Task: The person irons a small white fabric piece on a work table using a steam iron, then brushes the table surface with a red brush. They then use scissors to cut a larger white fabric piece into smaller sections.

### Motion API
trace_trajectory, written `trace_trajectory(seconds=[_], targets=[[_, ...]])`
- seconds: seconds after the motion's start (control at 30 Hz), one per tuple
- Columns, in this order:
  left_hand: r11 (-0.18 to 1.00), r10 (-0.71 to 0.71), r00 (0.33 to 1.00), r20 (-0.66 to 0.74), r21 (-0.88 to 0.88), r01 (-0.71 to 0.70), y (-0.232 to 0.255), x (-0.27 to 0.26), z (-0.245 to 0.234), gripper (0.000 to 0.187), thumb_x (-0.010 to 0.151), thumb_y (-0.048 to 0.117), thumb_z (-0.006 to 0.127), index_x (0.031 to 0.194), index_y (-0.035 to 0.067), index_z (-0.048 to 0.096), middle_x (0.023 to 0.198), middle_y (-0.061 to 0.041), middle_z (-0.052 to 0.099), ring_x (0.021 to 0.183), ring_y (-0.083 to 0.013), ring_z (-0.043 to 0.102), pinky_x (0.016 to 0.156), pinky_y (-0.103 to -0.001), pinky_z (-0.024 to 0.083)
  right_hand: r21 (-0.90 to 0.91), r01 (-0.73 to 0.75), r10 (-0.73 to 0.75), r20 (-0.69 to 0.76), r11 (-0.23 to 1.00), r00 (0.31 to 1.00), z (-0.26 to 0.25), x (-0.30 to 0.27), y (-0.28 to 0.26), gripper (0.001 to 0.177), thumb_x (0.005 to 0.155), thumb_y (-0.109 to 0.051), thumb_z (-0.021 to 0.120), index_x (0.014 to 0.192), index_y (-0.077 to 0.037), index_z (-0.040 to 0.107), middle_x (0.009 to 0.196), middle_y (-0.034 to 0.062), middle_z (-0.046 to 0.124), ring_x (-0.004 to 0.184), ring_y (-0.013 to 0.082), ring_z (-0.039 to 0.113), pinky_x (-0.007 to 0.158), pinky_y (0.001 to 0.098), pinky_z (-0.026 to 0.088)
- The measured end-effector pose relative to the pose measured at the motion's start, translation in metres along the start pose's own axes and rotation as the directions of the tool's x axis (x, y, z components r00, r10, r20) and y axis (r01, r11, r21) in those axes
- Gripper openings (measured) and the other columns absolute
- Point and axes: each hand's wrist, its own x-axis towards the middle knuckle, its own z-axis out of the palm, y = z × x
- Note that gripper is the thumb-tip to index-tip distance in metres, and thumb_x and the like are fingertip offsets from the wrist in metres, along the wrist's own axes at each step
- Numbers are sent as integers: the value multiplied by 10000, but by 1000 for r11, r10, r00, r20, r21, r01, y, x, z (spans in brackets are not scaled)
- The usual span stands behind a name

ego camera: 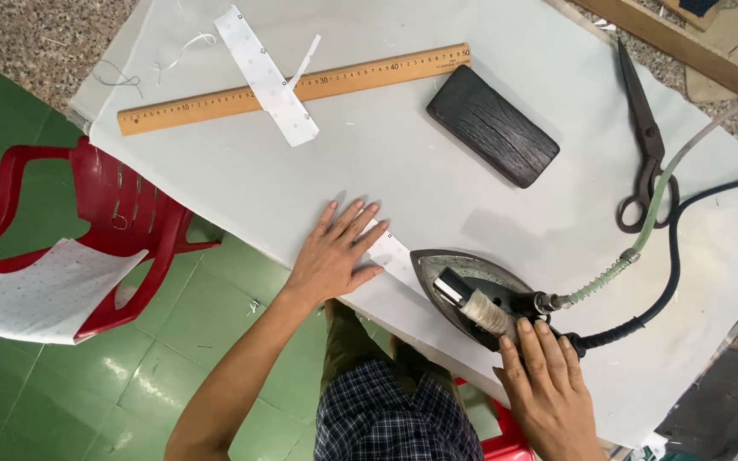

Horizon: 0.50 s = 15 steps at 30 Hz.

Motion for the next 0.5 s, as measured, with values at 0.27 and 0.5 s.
trace_trajectory(seconds=[0.27, 0.5], targets=[[997, 5, 1000, -7, -72, -6, -4, 2, 0, 698, 1027, 623, 488, 1570, 187, 460, 1670, -96, 349, 1561, -313, 273, 1273, -566, 158, 50, 19, -27, 173, 999, 985, -22, 13, 5, 717, 936, -44, 510, 1612, -90, 276, 1689, 207, 273, 1512, 378, 357, 1212, 511, 380], [996, 6, 999, -52, -90, -11, -9, 3, -2, 677, 1026, 605, 527, 1565, 200, 466, 1661, -73, 373, 1556, -310, 287, 1273, -561, 169, 330, -152, 137, 68, 932, 988, -7, 78, 6, 502, 932, -327, 705, 1354, -75, 601, 1193, 103, 653, 929, 257, 667, 573, 389, 583]])
